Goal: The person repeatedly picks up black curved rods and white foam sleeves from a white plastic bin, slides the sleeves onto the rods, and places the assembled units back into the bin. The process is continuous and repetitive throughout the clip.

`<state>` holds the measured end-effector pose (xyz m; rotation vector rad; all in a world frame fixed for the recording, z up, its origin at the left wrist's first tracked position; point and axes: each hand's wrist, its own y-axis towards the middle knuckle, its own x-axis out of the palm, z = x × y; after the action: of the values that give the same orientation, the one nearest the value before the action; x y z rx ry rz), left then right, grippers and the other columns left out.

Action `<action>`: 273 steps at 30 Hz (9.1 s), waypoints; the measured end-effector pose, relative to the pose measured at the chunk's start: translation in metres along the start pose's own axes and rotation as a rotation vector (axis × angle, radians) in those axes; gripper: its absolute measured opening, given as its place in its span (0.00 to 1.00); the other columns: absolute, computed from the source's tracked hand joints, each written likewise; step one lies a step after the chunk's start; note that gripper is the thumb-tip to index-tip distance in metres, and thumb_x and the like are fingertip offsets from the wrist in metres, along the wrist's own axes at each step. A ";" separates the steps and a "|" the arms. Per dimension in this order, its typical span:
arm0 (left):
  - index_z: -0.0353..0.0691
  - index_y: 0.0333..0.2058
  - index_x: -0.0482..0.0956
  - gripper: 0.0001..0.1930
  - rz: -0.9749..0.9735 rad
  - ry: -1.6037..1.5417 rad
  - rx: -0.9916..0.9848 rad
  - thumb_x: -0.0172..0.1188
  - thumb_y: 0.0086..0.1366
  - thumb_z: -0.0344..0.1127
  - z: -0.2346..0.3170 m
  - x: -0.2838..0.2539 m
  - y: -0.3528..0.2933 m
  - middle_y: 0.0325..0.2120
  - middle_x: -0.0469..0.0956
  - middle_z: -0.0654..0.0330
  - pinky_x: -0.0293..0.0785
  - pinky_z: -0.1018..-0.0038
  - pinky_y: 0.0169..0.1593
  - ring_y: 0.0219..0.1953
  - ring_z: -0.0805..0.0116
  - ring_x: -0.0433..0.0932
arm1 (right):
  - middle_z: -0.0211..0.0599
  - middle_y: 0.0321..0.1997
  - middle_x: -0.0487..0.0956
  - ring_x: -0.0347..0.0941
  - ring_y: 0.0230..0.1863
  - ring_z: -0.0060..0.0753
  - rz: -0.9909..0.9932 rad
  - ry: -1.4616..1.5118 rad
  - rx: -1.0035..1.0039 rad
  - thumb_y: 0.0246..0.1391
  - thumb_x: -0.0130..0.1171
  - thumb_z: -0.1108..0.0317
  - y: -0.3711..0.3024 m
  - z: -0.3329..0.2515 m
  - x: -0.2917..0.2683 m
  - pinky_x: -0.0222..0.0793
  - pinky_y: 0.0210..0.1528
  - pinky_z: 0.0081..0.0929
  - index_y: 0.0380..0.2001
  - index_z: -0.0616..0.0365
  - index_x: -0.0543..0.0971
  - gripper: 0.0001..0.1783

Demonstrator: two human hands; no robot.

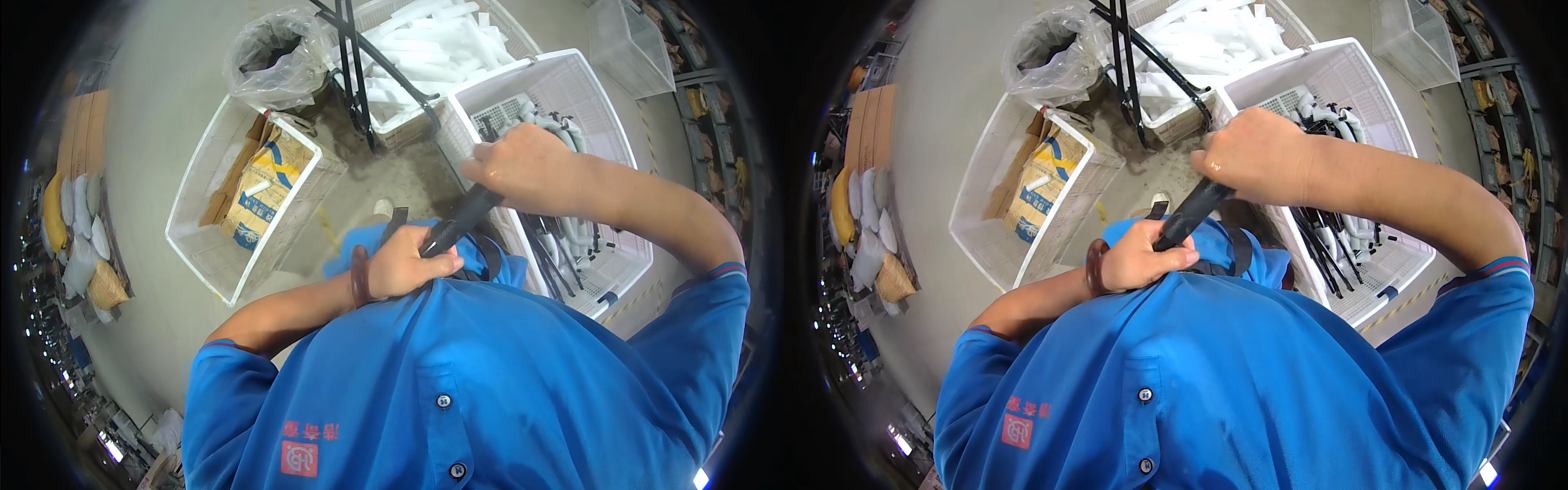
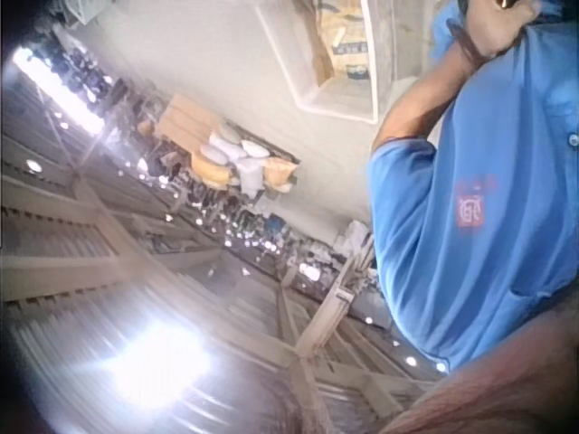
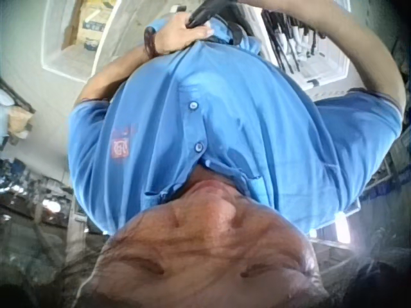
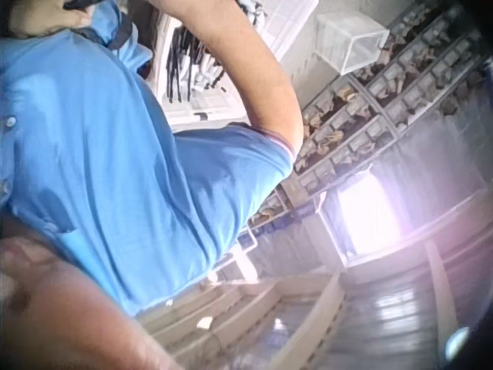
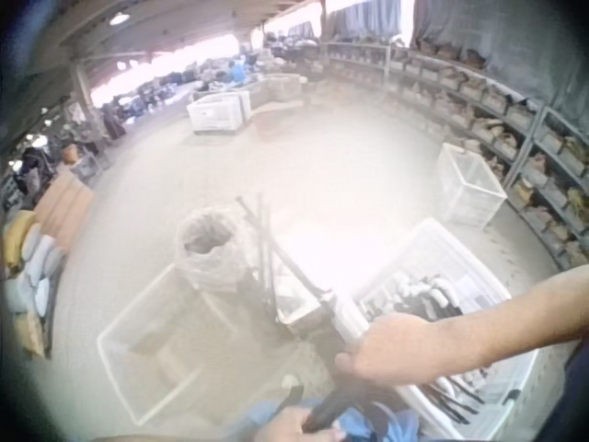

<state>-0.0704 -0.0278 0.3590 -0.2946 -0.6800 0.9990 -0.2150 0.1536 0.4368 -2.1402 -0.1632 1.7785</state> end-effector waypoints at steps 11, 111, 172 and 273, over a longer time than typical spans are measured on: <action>0.38 0.30 0.77 0.09 -0.007 0.083 -0.062 0.65 0.61 0.36 0.021 -0.038 0.033 0.23 0.74 0.68 0.65 0.81 0.27 0.24 0.83 0.69 | 0.40 0.26 0.81 0.79 0.34 0.48 -0.643 0.411 0.065 0.44 0.68 0.51 0.073 0.040 0.012 0.73 0.35 0.42 0.29 0.56 0.81 0.19; 0.36 0.41 0.73 0.14 -0.186 0.137 -0.189 0.66 0.57 0.27 0.050 -0.088 0.112 0.19 0.71 0.65 0.58 0.80 0.15 0.13 0.79 0.66 | 0.41 0.51 0.76 0.70 0.58 0.40 0.922 -0.112 0.766 0.46 0.57 0.69 0.011 -0.012 0.095 0.62 0.62 0.43 0.45 0.55 0.76 0.19; 0.36 0.41 0.75 0.08 1.248 -0.322 -0.509 0.55 0.66 0.32 -0.356 -0.215 -0.048 0.30 0.82 0.52 0.81 0.69 0.28 0.28 0.63 0.83 | 0.62 0.37 0.79 0.77 0.41 0.61 0.864 0.969 1.087 0.44 0.59 0.67 0.313 0.260 0.314 0.72 0.45 0.45 0.41 0.69 0.75 0.21; 0.41 0.19 0.70 0.33 -0.110 0.757 0.106 0.41 0.70 0.65 -0.133 0.158 0.108 0.12 0.72 0.60 0.55 0.80 0.12 0.09 0.77 0.62 | 0.40 0.47 0.81 0.76 0.52 0.38 3.409 1.143 0.381 0.59 0.62 0.65 -0.233 -0.401 0.451 0.71 0.59 0.44 0.37 0.51 0.78 0.06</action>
<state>-0.0001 0.1729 0.2635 -0.4996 0.0454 0.7348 0.2972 0.4321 0.1567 0.1204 -1.9756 0.5089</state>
